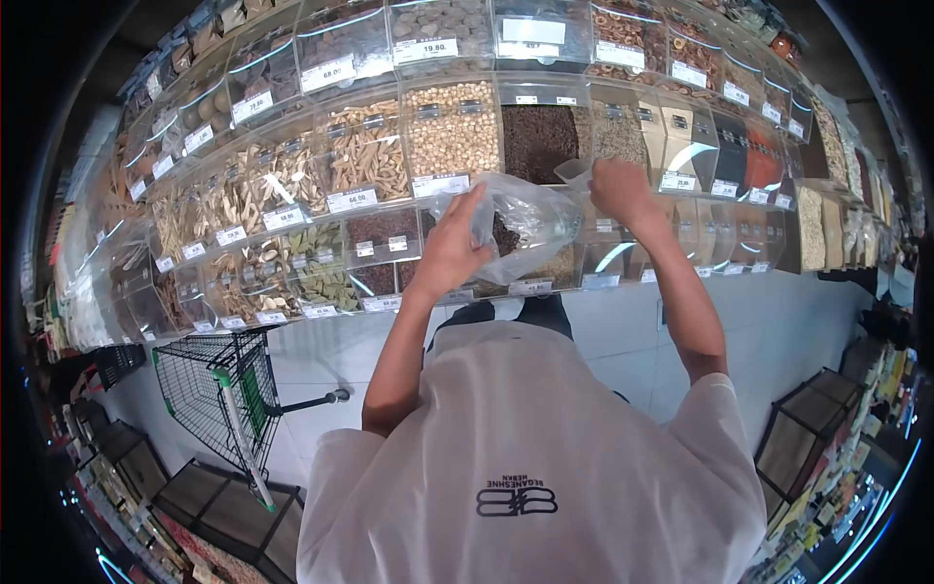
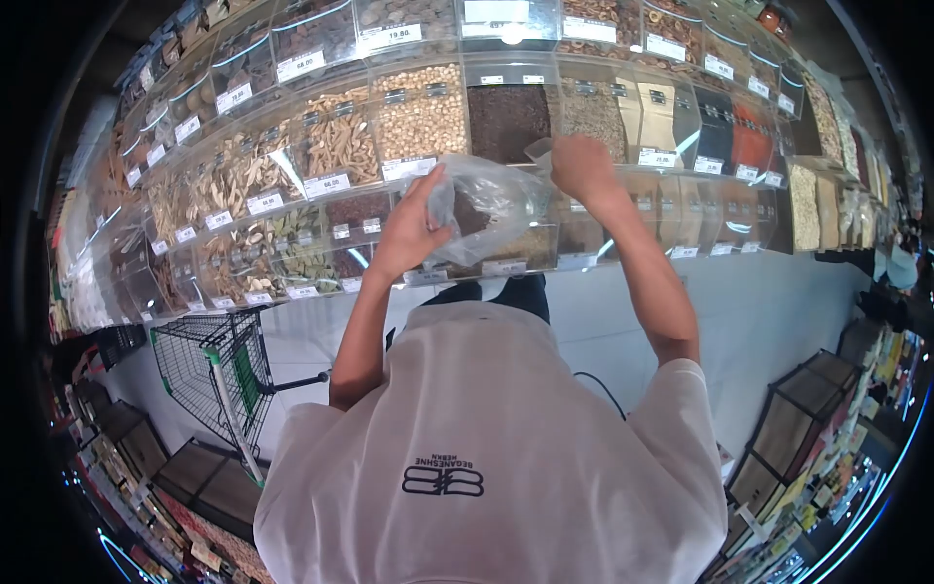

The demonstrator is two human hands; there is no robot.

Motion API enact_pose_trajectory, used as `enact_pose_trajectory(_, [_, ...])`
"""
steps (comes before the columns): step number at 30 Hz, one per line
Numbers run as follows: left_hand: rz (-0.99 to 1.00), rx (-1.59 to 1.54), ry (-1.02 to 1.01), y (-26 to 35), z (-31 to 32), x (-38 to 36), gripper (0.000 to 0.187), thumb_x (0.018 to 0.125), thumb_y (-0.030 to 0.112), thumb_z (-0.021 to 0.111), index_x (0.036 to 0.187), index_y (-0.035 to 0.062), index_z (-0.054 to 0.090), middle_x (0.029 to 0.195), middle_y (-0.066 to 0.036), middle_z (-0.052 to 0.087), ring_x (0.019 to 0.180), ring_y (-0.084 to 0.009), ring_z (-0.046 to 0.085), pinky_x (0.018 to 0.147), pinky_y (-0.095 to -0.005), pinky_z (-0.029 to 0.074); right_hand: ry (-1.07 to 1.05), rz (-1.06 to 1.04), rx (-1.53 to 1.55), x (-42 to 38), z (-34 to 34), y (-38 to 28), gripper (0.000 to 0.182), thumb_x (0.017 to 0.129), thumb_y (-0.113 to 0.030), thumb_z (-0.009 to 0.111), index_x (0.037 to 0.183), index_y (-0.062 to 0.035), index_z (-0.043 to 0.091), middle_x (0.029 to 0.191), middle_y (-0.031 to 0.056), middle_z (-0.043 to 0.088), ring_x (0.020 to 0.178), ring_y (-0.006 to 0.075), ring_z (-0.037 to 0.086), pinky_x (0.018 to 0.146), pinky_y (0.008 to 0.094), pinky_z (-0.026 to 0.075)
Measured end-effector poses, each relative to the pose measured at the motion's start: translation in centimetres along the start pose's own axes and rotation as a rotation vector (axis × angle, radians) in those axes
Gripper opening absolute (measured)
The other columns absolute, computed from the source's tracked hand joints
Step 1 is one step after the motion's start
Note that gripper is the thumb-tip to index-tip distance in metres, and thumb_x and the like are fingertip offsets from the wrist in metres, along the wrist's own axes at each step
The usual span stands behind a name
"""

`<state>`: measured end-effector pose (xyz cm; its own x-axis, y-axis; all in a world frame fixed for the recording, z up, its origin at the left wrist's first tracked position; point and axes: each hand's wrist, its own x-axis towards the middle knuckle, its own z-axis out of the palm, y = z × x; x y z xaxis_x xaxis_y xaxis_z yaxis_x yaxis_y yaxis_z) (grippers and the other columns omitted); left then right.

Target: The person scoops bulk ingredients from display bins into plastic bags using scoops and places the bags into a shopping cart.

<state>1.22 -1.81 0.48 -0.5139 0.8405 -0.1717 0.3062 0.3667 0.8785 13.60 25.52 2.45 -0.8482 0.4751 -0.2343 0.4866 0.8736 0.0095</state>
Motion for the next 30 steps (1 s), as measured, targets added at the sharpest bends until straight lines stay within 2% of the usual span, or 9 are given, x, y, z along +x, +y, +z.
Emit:
enact_pose_trajectory(2, [-0.006,-0.021,-0.002,0.2,-0.2,-0.1,0.086,0.074,0.002,0.072,0.152,0.0045,0.035,0.138,-0.019,0.051,0.076,-0.0274,0.064,0.078,-0.0379,0.053,-0.073,0.053,0.012,1.3,0.3,-1.5,0.018,0.083,-0.015,0.066,0.090,-0.0015,0.073,0.086,0.0228,0.072,0.086,0.0413,0.071,0.078,0.0495,0.058])
enact_pose_trajectory(5, [0.009,-0.031,0.010,-0.6,0.0,-0.2,0.085,0.074,0.002,0.072,0.151,0.0043,0.036,0.139,-0.018,0.051,0.077,-0.0277,0.064,0.078,-0.0381,0.053,0.111,0.168,0.120,3.2,4.7,-2.2,0.017,0.082,-0.013,0.064,0.088,-0.0018,0.074,0.085,0.0249,0.071,0.085,0.0428,0.071,0.076,0.0498,0.058])
enact_pose_trajectory(8, [-0.029,-0.067,0.007,-0.1,-0.2,-0.6,0.084,0.075,0.001,0.072,0.151,0.0042,0.037,0.140,-0.018,0.050,0.077,-0.0276,0.063,0.078,-0.0380,0.053,0.182,0.287,0.294,3.2,7.8,-3.5,0.017,0.082,-0.014,0.063,0.088,-0.0012,0.073,0.082,0.0270,0.070,0.080,0.0445,0.070,0.075,0.0510,0.058])
enact_pose_trajectory(12, [-0.016,-0.071,0.012,-0.8,-0.3,-0.8,0.083,0.075,0.000,0.072,0.150,0.0046,0.038,0.141,-0.018,0.050,0.076,-0.0265,0.062,0.078,-0.0373,0.052,0.302,0.306,0.331,4.1,11.1,-3.8,0.023,0.091,-0.024,0.062,0.092,-0.0026,0.072,0.078,0.0254,0.070,0.077,0.0451,0.070,0.071,0.0535,0.057])
enact_pose_trajectory(13, [-0.022,-0.070,0.006,-0.9,-0.4,-0.8,0.083,0.075,0.000,0.072,0.150,0.0048,0.038,0.142,-0.017,0.050,0.076,-0.0262,0.062,0.078,-0.0371,0.052,0.284,0.300,0.302,4.1,11.3,-3.6,0.026,0.094,-0.029,0.062,0.100,-0.0050,0.071,0.078,0.0244,0.070,0.076,0.0446,0.070,0.069,0.0535,0.057])
enact_pose_trajectory(17, [0.002,-0.049,0.038,-1.1,0.0,-0.7,0.087,0.075,0.001,0.075,0.152,0.0088,0.038,0.135,-0.013,0.054,0.072,-0.0206,0.056,0.074,-0.0329,0.051,0.332,0.249,0.252,2.8,12.3,-2.7,0.028,0.091,-0.027,0.065,0.113,-0.0087,0.065,0.078,0.0226,0.070,0.075,0.0436,0.069,0.067,0.0529,0.056])
enact_pose_trajectory(20, [-0.022,-0.074,0.013,-0.7,-0.4,-0.8,0.087,0.075,0.002,0.076,0.152,0.0094,0.038,0.135,-0.013,0.054,0.073,-0.0204,0.056,0.074,-0.0327,0.051,0.369,0.211,0.253,4.1,12.6,-1.7,0.034,0.090,-0.025,0.067,0.122,-0.0129,0.067,0.079,0.0237,0.070,0.074,0.0424,0.069,0.068,0.0523,0.056])
enact_pose_trajectory(27, [-0.033,-0.062,0.004,-0.6,-0.2,-1.0,0.086,0.074,0.002,0.076,0.152,0.0100,0.039,0.137,-0.012,0.054,0.072,-0.0194,0.055,0.073,-0.0322,0.050,0.439,0.201,0.614,4.9,13.6,-1.3,0.036,0.087,-0.022,0.072,0.120,-0.0086,0.068,0.090,0.0252,0.070,0.083,0.0443,0.068,0.076,0.0514,0.054])
enact_pose_trajectory(30, [-0.030,-0.080,-0.003,-0.6,0.0,-1.1,0.086,0.074,0.001,0.076,0.152,0.0104,0.039,0.137,-0.012,0.054,0.072,-0.0189,0.055,0.072,-0.0320,0.050,0.446,0.111,0.608,5.2,13.2,-2.2,0.039,0.087,-0.023,0.073,0.122,-0.0086,0.068,0.094,0.0255,0.070,0.087,0.0435,0.068,0.077,0.0505,0.054])
